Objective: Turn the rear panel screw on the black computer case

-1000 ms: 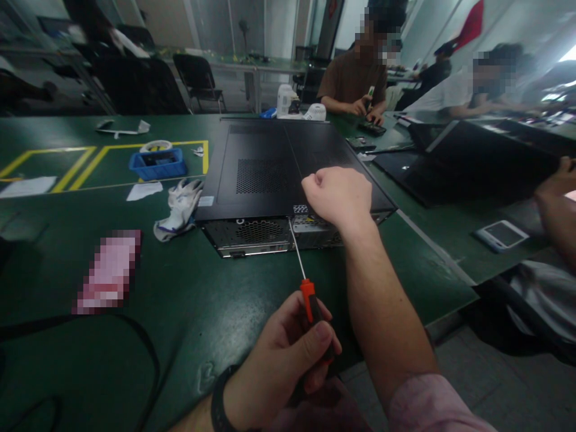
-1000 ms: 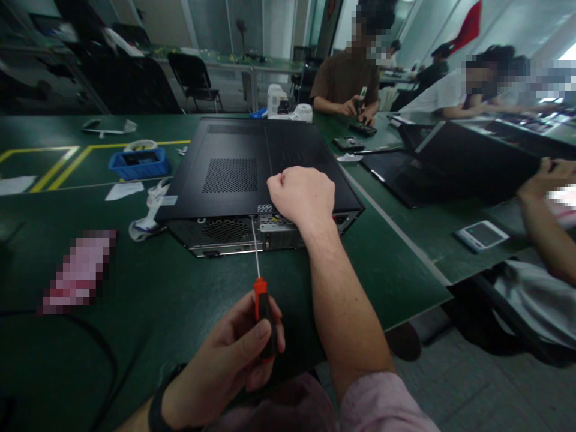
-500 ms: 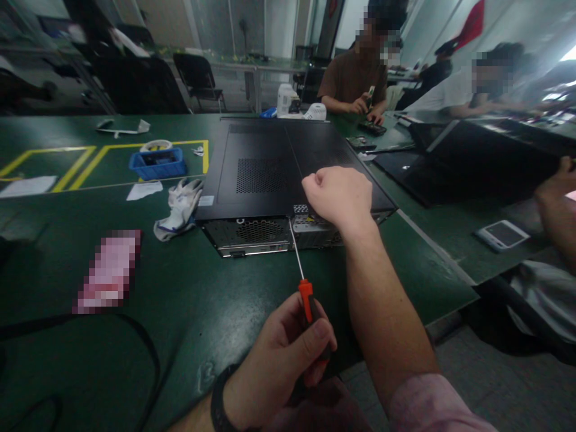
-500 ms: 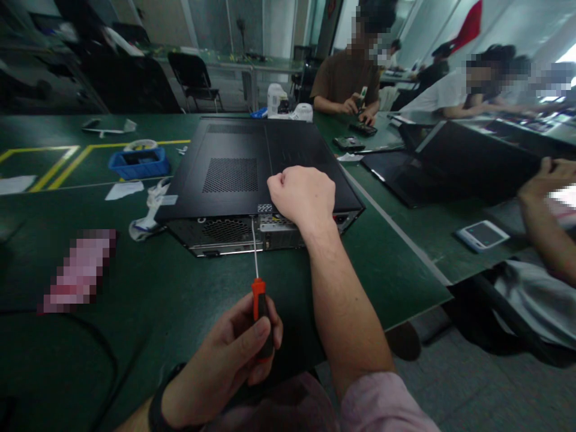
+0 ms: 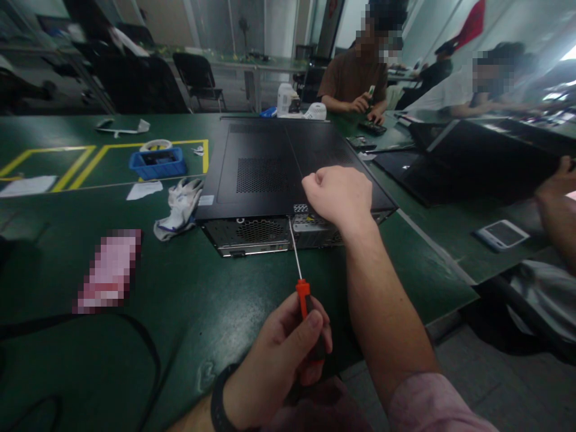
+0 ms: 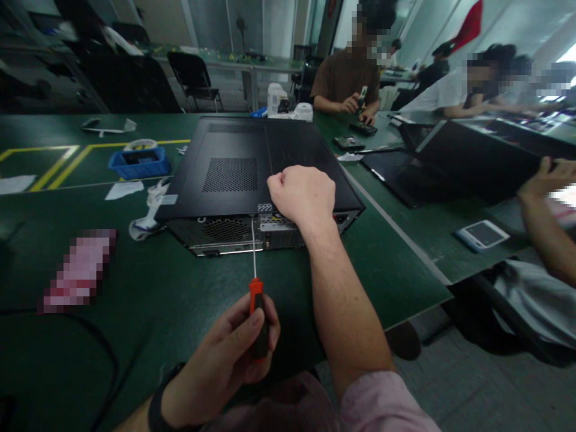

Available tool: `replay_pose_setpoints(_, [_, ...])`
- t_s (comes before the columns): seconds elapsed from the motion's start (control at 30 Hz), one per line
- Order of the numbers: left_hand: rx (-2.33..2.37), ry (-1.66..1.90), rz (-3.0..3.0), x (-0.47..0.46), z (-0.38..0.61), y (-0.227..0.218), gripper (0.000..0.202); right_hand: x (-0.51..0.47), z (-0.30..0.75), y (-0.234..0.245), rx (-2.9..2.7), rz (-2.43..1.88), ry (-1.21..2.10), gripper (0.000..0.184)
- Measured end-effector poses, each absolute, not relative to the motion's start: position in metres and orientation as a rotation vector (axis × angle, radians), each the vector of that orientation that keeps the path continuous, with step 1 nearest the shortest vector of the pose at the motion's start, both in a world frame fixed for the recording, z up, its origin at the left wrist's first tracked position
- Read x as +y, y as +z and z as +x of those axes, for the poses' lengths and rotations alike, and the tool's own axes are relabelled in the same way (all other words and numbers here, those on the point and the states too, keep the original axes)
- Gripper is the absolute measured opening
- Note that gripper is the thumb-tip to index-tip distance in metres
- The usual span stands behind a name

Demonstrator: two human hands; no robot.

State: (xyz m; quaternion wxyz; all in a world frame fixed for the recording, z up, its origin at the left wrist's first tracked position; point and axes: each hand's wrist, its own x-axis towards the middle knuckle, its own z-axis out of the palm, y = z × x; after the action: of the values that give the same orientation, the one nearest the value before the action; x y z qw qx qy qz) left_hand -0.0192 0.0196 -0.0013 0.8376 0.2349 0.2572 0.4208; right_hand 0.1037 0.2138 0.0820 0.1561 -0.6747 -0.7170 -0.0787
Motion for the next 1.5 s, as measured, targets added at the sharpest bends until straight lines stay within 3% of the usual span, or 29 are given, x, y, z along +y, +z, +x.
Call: replay_pose_setpoints(1.5, [0.37,0.875,0.484,0.016,-0.017,-0.011,0.034,0.215,0.103,0.081,-2.048,-1.943,-0.23,0.044])
